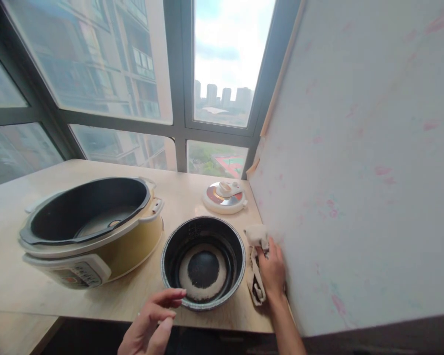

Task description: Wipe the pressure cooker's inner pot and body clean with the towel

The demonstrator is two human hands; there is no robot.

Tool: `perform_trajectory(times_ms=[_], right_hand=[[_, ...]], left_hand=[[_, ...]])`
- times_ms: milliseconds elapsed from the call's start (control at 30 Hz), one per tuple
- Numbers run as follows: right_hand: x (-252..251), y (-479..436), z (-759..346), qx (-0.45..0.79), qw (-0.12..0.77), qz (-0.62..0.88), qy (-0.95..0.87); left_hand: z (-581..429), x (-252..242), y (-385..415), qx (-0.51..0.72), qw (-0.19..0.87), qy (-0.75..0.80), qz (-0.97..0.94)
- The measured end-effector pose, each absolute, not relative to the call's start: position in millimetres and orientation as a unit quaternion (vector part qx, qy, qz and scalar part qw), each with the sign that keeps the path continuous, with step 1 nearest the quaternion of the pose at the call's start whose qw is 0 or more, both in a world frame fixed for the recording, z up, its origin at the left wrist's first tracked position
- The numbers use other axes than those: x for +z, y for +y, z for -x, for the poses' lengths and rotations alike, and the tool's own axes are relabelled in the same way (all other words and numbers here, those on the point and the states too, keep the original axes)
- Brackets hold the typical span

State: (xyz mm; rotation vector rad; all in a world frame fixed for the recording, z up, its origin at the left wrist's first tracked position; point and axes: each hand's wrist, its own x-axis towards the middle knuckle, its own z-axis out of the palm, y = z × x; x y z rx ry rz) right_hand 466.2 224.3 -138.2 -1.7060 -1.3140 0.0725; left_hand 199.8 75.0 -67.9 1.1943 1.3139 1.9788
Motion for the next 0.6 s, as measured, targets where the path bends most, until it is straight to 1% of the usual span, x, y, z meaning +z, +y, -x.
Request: perform_trajectory(times_ms=[100,200,467,600], right_hand=[[-152,226,-470,0.01,0.398,0.723,-0.565],[-157,225,-472,-0.019,0.379,0.719,-0.583],[-167,219,-477,-0.077,0.372,0.707,-0.597],[-170,210,-476,-0.106,0.377,0.714,-0.58]], left_hand=[[-174,-75,86,0.727,0.186,0.519,-0.409],[-161,-84,96,0.702,0.149,0.557,-0.418],[-178,-79,101,0.688,0.207,0.574,-0.393],[-174,-91,107,0.669,0.228,0.596,-0.381]])
